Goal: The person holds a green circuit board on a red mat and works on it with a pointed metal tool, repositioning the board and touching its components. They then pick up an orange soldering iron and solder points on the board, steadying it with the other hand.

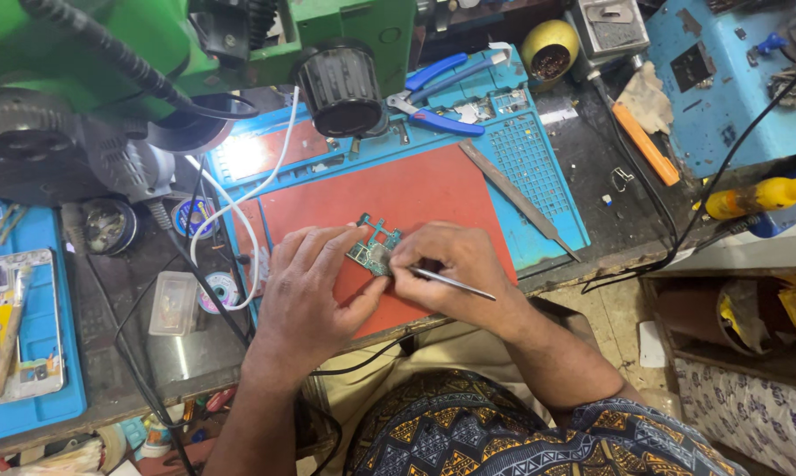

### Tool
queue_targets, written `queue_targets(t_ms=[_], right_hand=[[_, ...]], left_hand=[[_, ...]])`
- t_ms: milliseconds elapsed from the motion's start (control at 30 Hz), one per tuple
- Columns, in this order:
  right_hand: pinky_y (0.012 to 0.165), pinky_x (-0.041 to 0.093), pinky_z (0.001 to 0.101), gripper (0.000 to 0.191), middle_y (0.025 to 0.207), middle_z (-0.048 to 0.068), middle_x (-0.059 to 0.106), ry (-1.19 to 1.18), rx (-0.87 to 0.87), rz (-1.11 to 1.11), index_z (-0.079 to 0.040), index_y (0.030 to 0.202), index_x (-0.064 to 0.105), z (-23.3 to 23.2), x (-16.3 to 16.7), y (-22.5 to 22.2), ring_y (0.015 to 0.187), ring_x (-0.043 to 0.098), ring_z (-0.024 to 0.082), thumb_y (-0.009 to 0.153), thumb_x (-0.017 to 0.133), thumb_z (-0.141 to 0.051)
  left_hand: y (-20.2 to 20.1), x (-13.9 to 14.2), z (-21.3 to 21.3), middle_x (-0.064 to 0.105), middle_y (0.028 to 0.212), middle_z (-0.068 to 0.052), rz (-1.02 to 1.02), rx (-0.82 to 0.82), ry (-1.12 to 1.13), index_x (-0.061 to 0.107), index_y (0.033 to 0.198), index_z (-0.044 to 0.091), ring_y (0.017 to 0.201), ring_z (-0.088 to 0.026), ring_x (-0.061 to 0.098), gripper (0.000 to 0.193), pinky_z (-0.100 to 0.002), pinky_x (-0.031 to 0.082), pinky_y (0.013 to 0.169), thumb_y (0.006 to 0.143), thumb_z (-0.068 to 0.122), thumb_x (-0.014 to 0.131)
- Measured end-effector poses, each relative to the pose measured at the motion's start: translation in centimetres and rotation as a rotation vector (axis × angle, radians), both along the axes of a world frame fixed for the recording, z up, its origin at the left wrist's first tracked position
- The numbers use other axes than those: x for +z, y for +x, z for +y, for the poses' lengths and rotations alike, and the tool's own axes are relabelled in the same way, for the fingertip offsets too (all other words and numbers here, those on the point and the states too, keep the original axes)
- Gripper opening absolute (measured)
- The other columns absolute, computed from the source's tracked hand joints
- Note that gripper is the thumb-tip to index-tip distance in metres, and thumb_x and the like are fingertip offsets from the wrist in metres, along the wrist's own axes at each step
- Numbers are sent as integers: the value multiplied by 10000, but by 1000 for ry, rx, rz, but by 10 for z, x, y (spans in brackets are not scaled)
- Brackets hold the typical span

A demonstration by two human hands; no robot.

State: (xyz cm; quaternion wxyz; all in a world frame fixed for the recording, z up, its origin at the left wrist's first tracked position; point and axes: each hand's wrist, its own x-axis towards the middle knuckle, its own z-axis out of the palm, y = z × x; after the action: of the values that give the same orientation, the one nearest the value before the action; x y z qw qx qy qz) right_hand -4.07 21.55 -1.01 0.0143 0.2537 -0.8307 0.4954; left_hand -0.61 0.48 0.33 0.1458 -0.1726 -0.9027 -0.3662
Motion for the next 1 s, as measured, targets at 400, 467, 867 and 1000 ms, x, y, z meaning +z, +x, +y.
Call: queue_targets(t_ms=[400,467,867,1000], right_hand=[[735,603,266,172,963,78,783,-10,32,-33,-49,949,737,2,1,0,855,768,162,800,820,-70],[750,601,268,173,967,76,786,0,17,-4,-44,942,724,2,1,-1,871,767,159,799,817,-67],[720,605,266,172,956,77,780,-6,20,-63,-52,950,746,0,2,0,838,773,159,800,824,-85],[752,600,280,153,971,80,785,28,-14,29,-52,935,736,0,2,0,872,772,175,811,821,-82]], left_hand=[[1,0,0,664,1208,-114,9,2,-14,645,1265,53,1152,-343,592,580,-469,456,996,753,236,847],[1,-1,0,665,1217,-104,7,-1,-10,644,1267,62,1159,-332,597,569,-465,460,1007,763,234,846],[1,-1,-1,656,1211,-117,4,9,-19,637,1266,50,1149,-349,587,595,-473,462,989,744,236,852],[0,-1,0,659,1216,-110,16,-2,-10,640,1264,55,1153,-338,592,578,-471,462,990,754,228,850]])
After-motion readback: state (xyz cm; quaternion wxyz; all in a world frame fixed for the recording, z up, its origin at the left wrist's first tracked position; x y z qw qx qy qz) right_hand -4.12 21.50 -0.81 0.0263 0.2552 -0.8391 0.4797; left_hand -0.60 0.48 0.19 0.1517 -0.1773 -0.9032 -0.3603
